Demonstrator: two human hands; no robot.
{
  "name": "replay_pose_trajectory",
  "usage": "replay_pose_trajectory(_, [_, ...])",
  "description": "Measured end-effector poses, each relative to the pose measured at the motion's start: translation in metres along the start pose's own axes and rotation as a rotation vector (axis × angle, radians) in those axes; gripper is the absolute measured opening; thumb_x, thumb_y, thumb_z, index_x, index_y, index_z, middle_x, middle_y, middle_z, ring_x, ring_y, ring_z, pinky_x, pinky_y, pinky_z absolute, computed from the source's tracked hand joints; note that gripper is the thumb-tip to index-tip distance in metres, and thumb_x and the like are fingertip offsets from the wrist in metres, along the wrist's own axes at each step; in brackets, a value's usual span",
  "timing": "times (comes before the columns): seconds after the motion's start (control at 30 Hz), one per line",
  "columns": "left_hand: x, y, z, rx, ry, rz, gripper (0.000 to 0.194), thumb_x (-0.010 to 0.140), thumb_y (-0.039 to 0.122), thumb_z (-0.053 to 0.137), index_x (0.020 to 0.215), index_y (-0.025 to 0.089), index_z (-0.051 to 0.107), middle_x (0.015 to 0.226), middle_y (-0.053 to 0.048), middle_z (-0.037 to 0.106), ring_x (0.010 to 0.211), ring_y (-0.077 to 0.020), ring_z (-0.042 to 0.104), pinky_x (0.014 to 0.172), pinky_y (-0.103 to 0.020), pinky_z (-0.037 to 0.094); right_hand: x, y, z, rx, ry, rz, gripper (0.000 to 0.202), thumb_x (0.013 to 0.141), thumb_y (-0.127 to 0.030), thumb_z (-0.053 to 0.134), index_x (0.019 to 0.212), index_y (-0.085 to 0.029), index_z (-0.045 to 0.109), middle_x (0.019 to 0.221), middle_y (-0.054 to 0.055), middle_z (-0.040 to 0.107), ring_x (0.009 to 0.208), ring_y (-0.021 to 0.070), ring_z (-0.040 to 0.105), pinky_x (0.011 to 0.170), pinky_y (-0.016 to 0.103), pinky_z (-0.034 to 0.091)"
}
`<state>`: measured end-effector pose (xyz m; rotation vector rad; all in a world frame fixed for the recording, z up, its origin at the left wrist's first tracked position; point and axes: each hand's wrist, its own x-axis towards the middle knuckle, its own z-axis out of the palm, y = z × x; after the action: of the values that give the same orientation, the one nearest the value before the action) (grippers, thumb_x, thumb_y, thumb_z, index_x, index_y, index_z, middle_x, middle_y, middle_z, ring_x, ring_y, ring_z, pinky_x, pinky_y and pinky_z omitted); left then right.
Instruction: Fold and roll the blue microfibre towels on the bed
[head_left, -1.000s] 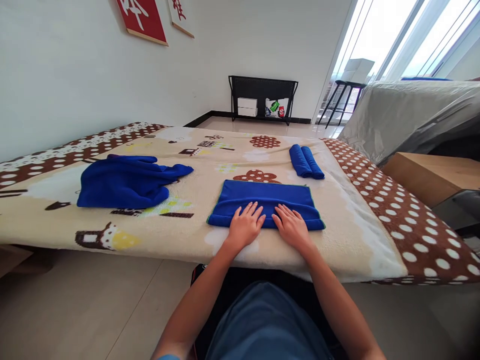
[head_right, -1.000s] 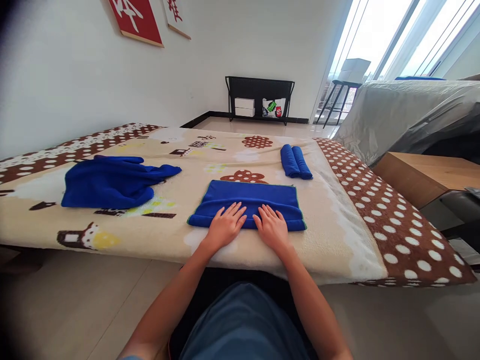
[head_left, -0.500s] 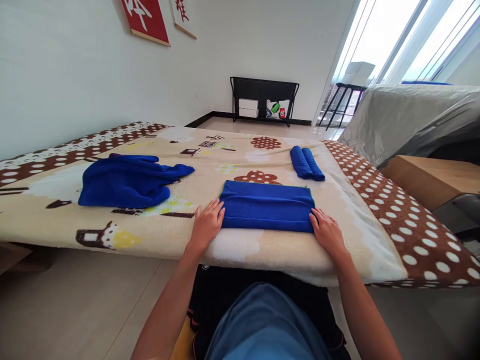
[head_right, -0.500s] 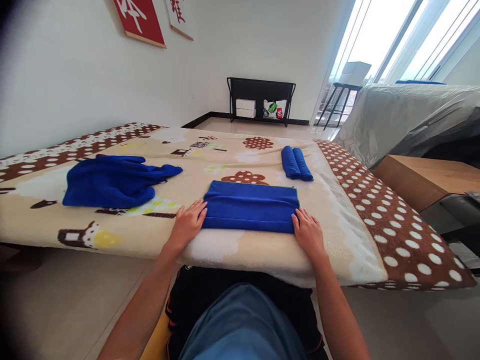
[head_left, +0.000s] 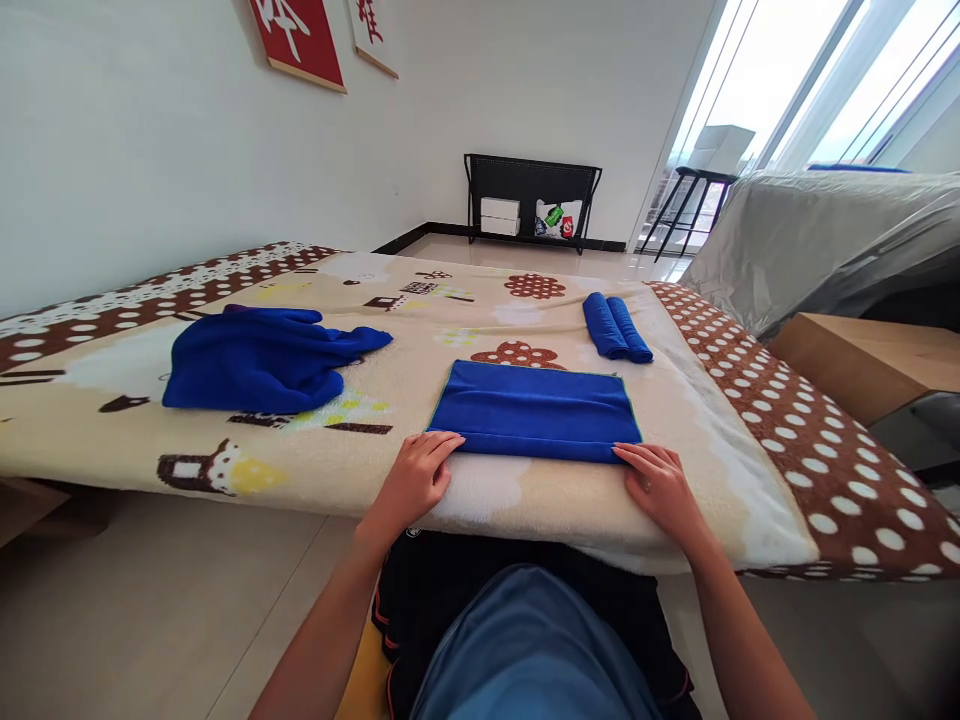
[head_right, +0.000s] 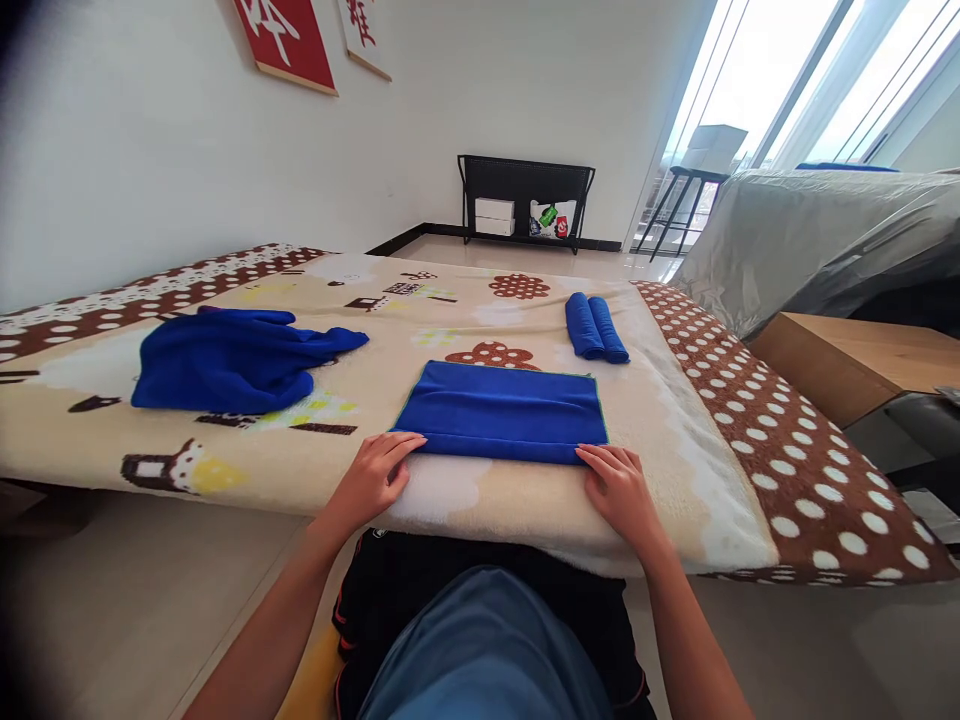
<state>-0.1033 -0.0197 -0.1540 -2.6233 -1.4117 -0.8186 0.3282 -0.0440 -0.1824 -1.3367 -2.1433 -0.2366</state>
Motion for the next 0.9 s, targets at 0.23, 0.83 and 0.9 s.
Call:
replay_pose_trajectory(0.23, [0.017,0.001,0.010,0.085,0.055,-0.085,0.036,0.086,0.006,0.047,0.112,0.023,0.065,0.116,-0.004,0.072,0.112,-0.0222,0.063,0.102,-0.044,0.032,0.014,-0.003,0.011,-0.037,0.053,0.149,0.031,0.088,-0.015,0.053,0.111,-0.025,0.071,0.113,0.000,0.072,0.103,0.0196,0.063,0.098,0.040,0.037])
replay_pose_trajectory(0.83, [0.012,-0.012,0.012,0.222,0.230,-0.271,0.028,0.082,0.004,0.053,0.097,0.024,0.067,0.101,-0.002,0.075,0.108,-0.0265,0.061,0.098,-0.048,0.025,0.012,0.006,0.007,-0.089,0.112,0.280,0.024,0.081,-0.017,0.056,0.098,-0.023,0.072,0.099,0.000,0.072,0.103,0.0204,0.059,0.097,0.038,0.032])
replay_pose_trajectory(0.9, [0.011,-0.011,0.012,0.240,0.247,-0.271,0.025,0.082,0.005,0.054,0.093,0.023,0.066,0.097,-0.003,0.074,0.105,-0.0267,0.061,0.097,-0.047,0.025,0.011,0.005,0.007,-0.098,0.123,0.280,0.022,0.081,-0.017,0.057,0.096,-0.023,0.072,0.098,0.000,0.072,0.102,0.0207,0.059,0.096,0.038,0.032])
